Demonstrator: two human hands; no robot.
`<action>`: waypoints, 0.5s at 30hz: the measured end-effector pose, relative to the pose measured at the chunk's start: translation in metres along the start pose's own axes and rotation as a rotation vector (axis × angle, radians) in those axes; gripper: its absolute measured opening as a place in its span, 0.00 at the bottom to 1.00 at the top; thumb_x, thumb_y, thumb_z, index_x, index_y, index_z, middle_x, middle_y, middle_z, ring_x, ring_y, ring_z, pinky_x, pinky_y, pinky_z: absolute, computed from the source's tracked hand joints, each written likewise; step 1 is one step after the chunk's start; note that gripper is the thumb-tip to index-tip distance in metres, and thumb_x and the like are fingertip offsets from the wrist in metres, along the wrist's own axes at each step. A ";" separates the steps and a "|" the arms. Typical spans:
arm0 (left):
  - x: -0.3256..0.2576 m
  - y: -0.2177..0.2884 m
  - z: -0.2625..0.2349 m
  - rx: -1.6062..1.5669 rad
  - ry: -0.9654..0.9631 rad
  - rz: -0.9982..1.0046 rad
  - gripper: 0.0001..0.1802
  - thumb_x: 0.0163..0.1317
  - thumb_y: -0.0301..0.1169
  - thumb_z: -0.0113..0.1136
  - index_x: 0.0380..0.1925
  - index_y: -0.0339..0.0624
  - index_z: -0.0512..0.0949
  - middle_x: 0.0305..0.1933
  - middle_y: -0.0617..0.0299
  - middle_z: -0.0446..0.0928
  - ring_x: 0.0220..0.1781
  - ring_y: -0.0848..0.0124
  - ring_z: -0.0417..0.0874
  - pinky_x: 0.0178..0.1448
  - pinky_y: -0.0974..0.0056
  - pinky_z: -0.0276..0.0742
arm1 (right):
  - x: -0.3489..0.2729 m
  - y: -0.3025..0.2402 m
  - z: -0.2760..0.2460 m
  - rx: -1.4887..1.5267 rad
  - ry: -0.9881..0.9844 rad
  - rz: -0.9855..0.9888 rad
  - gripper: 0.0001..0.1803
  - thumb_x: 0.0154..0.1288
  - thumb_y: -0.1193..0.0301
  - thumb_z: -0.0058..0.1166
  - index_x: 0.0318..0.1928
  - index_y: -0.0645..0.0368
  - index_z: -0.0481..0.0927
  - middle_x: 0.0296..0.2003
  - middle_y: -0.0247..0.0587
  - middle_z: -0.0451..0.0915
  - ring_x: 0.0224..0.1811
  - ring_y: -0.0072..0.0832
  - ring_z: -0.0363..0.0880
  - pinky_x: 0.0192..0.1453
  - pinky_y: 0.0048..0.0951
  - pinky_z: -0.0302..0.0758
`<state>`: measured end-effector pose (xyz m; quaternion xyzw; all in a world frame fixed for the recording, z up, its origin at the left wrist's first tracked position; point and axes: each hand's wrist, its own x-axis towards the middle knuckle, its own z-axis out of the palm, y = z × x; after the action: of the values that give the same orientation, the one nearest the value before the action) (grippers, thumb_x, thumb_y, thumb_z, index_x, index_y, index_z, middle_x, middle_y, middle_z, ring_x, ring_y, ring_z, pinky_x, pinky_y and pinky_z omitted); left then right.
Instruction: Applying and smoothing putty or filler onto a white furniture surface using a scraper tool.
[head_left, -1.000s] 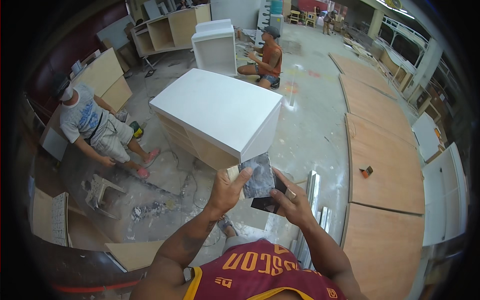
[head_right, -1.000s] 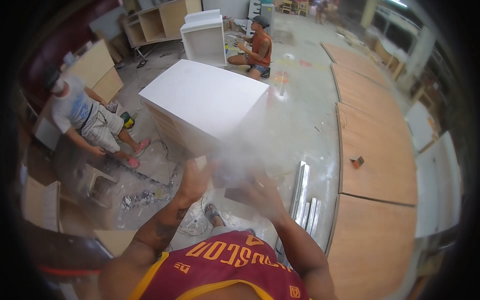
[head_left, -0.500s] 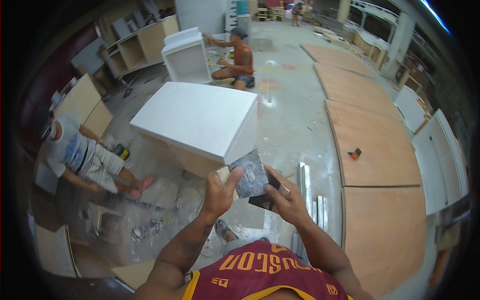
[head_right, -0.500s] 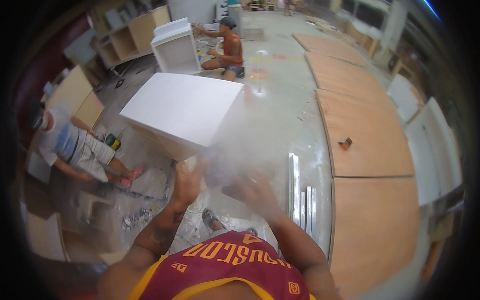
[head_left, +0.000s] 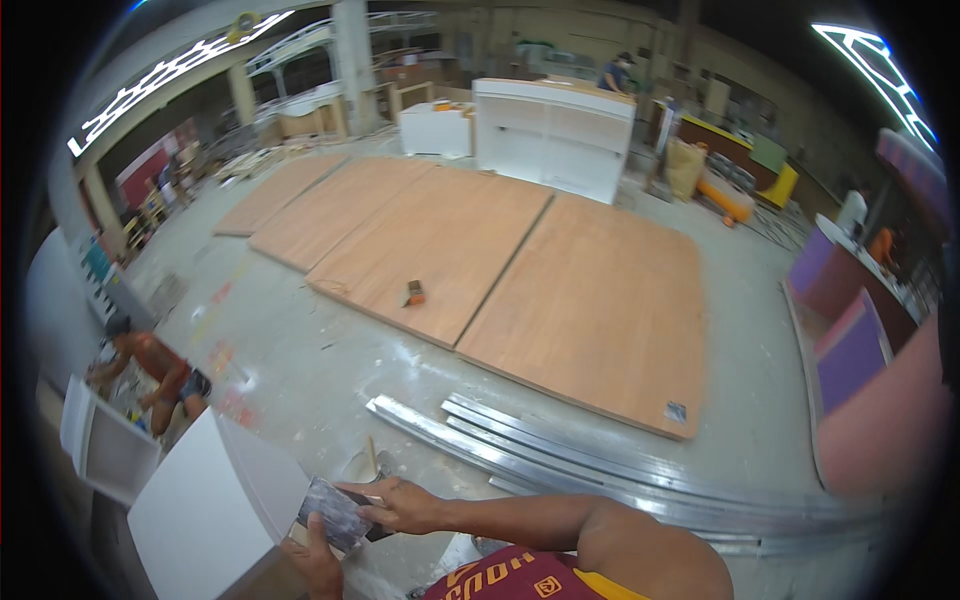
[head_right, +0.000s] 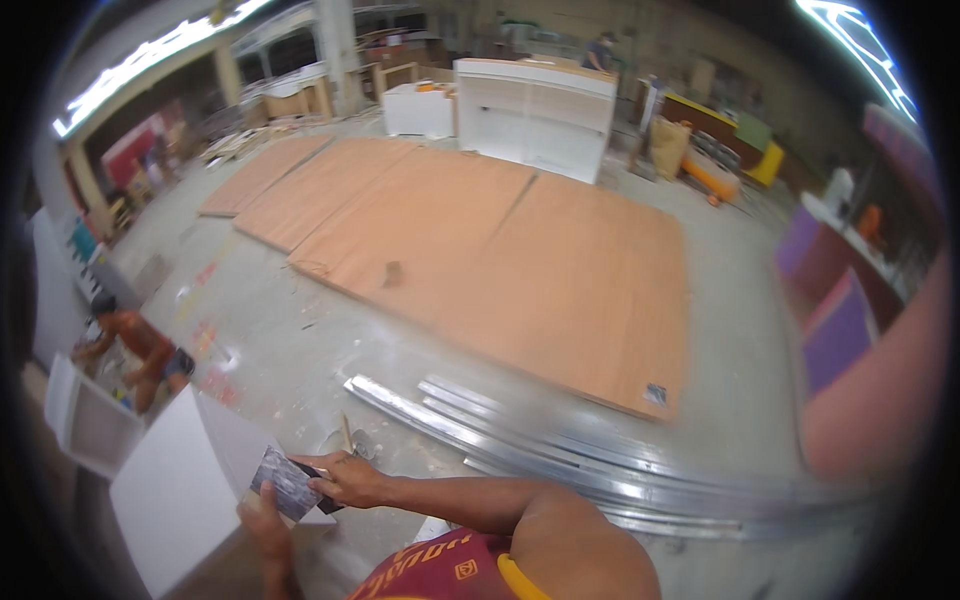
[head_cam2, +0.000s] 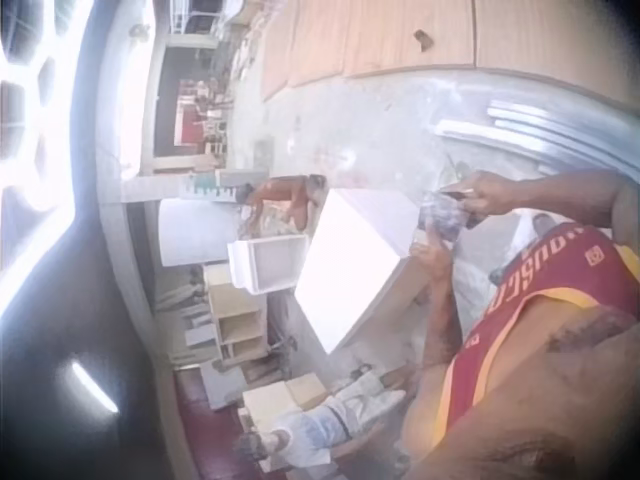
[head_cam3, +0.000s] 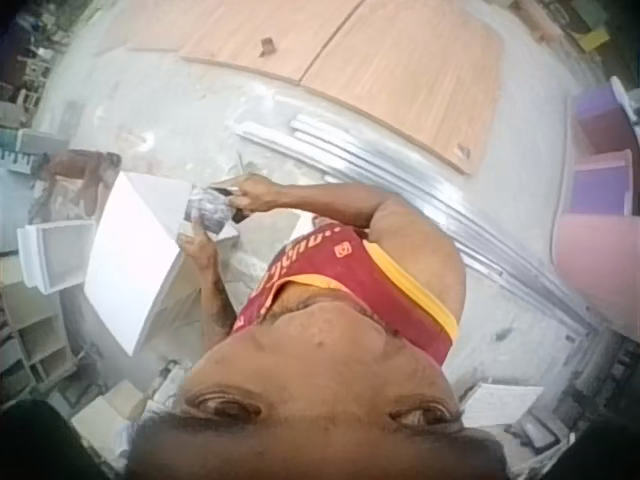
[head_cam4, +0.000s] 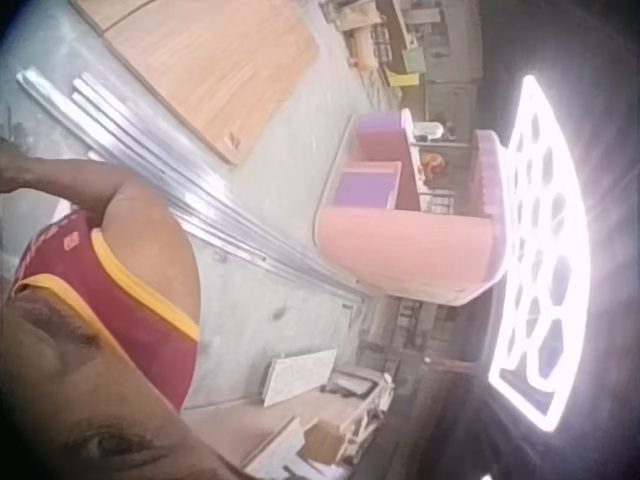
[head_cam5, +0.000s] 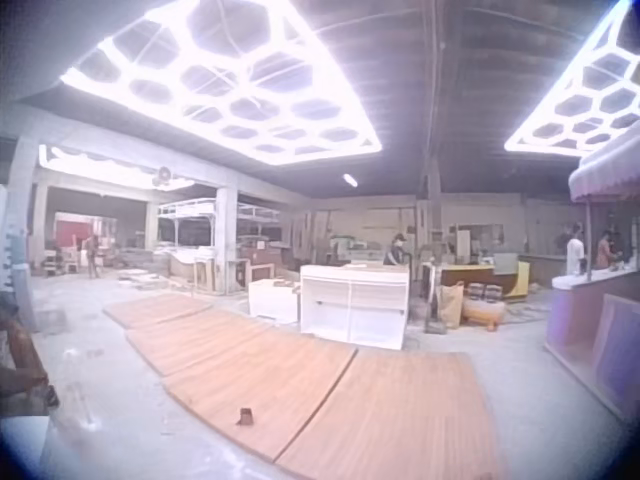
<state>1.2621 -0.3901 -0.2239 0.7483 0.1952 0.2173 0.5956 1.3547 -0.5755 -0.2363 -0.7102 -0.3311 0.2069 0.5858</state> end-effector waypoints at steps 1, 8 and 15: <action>0.001 0.007 0.018 0.016 -0.113 0.027 0.23 0.70 0.40 0.60 0.47 0.26 0.75 0.50 0.47 0.77 0.49 0.62 0.78 0.53 0.57 0.76 | -0.010 0.006 -0.014 0.035 0.011 0.062 0.30 0.71 0.65 0.51 0.72 0.51 0.65 0.45 0.56 0.83 0.44 0.44 0.82 0.53 0.37 0.75; 0.015 0.003 0.104 0.039 -0.423 -0.020 0.23 0.69 0.38 0.60 0.51 0.25 0.75 0.49 0.48 0.78 0.47 0.64 0.79 0.53 0.60 0.76 | -0.082 0.034 -0.073 0.220 0.142 0.132 0.29 0.70 0.65 0.50 0.70 0.56 0.66 0.56 0.59 0.77 0.56 0.52 0.77 0.64 0.42 0.70; 0.015 -0.032 0.194 -0.120 -0.597 -0.255 0.18 0.71 0.38 0.57 0.50 0.31 0.74 0.44 0.56 0.79 0.43 0.69 0.80 0.48 0.64 0.76 | -0.182 0.033 -0.061 -0.576 0.638 0.198 0.34 0.60 0.74 0.54 0.69 0.52 0.66 0.56 0.47 0.76 0.56 0.46 0.76 0.61 0.43 0.73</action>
<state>1.3816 -0.5312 -0.2919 0.7122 0.0910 -0.0766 0.6918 1.2767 -0.7507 -0.2719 -0.9011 -0.1084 -0.0682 0.4143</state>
